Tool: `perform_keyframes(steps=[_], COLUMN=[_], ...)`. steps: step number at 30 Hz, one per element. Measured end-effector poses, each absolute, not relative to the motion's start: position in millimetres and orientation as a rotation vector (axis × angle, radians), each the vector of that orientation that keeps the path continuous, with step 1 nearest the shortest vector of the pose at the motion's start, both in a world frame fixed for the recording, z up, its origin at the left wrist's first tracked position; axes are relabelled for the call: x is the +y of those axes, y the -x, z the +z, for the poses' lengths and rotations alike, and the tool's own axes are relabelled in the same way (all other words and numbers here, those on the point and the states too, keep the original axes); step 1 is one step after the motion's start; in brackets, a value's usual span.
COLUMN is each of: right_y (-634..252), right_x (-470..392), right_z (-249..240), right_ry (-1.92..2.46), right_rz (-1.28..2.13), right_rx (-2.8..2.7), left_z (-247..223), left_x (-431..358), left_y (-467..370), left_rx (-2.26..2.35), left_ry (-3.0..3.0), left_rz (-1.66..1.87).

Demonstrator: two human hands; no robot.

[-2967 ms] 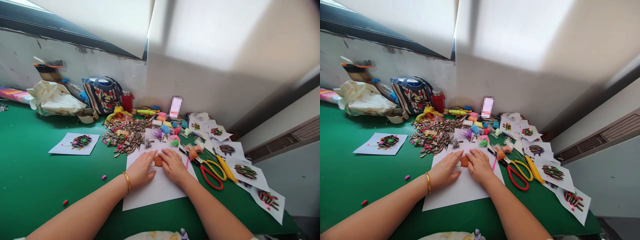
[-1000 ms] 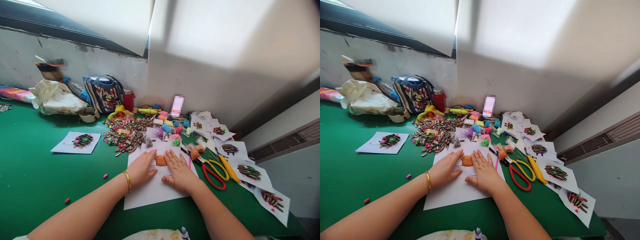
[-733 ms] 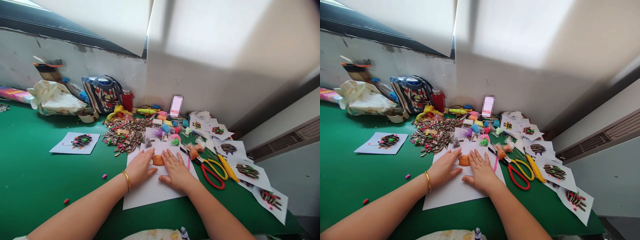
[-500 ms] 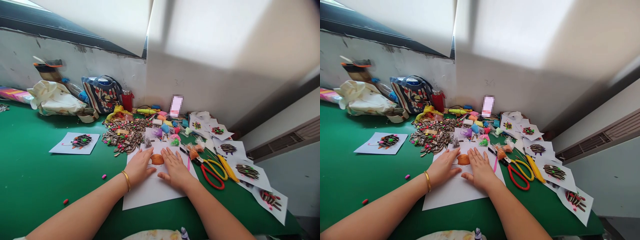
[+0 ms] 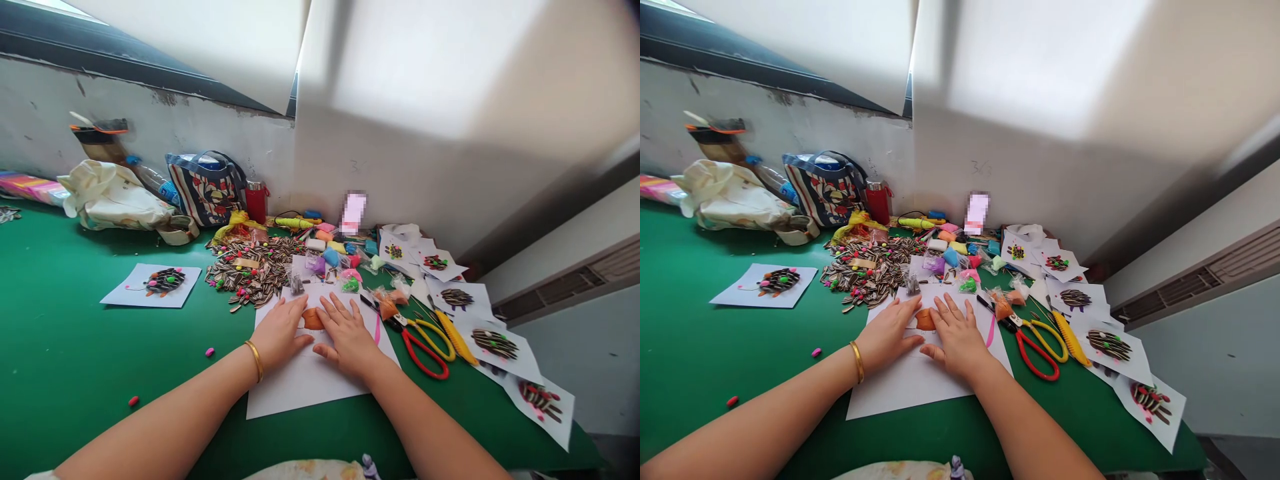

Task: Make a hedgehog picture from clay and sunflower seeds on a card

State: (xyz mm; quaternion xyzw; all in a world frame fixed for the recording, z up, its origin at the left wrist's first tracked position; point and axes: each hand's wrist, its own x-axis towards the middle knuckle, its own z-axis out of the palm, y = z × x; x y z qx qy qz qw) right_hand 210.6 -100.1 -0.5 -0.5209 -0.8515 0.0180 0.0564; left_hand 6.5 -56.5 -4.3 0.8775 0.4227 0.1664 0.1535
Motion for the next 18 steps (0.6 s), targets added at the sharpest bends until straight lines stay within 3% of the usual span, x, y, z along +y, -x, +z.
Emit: perform_keyframes(steps=[18], right_y=[-204.2], right_x=[-97.9], right_z=[0.2], right_ry=[1.497], right_rz=[0.028], right_rx=[-2.542], left_z=[-6.9], left_x=[-55.5], left_y=[-7.1], left_rx=[1.207], left_ry=[-2.519], left_rz=[0.497])
